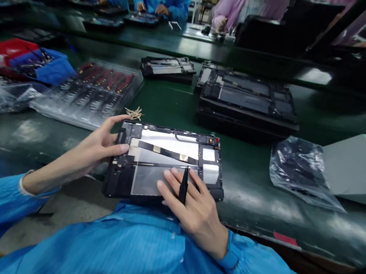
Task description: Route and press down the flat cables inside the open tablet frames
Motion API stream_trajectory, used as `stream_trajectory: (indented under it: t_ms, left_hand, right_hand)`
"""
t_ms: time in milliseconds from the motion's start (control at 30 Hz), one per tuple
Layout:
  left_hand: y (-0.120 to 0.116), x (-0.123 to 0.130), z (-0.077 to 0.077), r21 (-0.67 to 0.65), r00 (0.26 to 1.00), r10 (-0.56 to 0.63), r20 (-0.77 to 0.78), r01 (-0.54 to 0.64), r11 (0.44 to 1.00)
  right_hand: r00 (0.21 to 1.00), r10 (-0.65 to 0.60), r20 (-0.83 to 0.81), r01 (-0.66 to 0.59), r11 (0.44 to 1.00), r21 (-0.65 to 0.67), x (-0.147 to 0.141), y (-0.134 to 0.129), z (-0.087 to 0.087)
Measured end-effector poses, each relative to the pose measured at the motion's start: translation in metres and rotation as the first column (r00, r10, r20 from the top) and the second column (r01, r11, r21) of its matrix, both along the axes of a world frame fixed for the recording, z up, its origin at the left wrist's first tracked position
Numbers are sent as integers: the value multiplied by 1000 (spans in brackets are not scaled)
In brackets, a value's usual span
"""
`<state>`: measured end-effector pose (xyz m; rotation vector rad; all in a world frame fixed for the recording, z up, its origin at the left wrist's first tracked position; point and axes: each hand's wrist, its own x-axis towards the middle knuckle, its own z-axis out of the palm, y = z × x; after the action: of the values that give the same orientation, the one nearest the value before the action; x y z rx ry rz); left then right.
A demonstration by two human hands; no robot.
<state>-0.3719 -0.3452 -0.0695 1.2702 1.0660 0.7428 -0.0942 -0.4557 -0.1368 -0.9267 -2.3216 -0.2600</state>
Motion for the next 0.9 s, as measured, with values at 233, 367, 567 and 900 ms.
stream_trajectory:
  t_ms: [233, 367, 567, 900]
  left_hand:
    - [46, -64, 57, 180, 914, 404, 43, -405, 896]
    - [135, -51, 89, 362, 888, 395, 235, -457, 813]
    - [288, 95, 111, 351, 930, 224, 290, -322, 879]
    - [367, 334, 44, 198, 988, -139, 72, 122, 973]
  right_hand:
    - [994, 108, 13, -109, 990, 89, 38, 38, 23]
    - [999, 34, 12, -35, 995, 90, 71, 60, 17]
    - [997, 16, -74, -9, 995, 98, 79, 73, 10]
    - [984, 45, -174, -50, 998, -23, 77, 63, 24]
